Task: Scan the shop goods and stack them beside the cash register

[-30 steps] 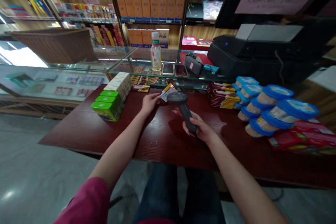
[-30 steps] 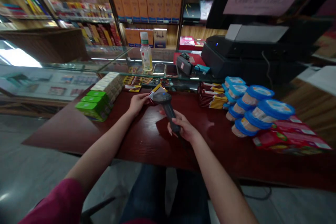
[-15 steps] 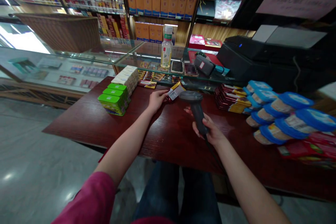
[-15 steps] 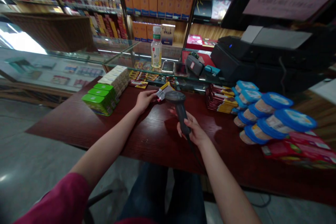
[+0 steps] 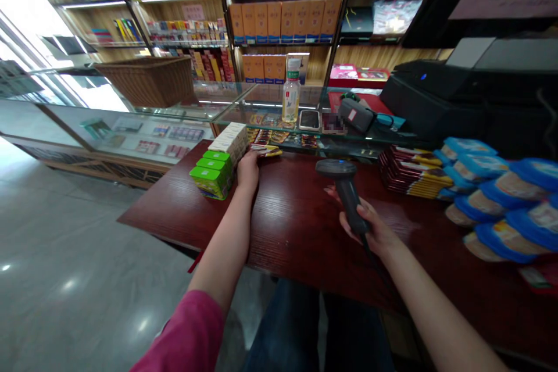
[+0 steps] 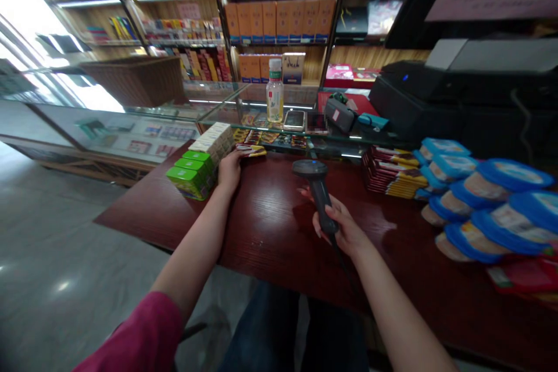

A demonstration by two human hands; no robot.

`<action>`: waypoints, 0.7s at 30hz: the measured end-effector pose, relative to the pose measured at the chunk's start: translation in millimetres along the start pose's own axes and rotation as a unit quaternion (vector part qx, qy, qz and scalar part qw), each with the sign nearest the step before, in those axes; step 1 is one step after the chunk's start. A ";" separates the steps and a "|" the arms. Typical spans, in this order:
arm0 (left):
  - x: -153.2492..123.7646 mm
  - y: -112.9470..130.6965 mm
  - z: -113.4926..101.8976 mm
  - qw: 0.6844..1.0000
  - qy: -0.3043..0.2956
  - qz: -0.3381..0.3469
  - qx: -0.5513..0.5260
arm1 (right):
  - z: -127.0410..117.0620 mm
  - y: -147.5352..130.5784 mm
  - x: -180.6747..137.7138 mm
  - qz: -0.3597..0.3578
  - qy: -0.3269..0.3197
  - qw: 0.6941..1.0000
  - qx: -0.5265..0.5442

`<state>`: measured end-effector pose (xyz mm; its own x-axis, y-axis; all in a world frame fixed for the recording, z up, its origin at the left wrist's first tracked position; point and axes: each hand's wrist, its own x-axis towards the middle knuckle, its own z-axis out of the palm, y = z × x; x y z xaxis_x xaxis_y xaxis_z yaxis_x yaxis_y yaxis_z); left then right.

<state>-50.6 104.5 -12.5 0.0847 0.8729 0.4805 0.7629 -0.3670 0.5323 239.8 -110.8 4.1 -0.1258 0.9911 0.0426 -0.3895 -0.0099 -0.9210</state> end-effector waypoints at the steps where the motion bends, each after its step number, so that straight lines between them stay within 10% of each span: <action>1: 0.2 1.2 0.4 0.999 -0.008 -0.011 0.031 | -0.2 0.4 0.4 0.000 0.001 1.000 -0.001; 11: -19.0 40.3 21.4 0.973 -0.076 0.045 0.214 | -3.7 4.3 1.7 0.004 0.023 0.999 -0.022; 21: 10.5 12.8 27.4 0.975 -0.115 0.002 0.191 | -2.3 3.9 1.6 0.007 0.031 0.999 -0.020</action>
<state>-22.4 117.8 -19.7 0.1972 0.9366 0.2895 0.9413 -0.2634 0.2112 240.2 -109.0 -0.4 -0.0747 0.9972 0.0067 -0.3512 -0.0201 -0.9361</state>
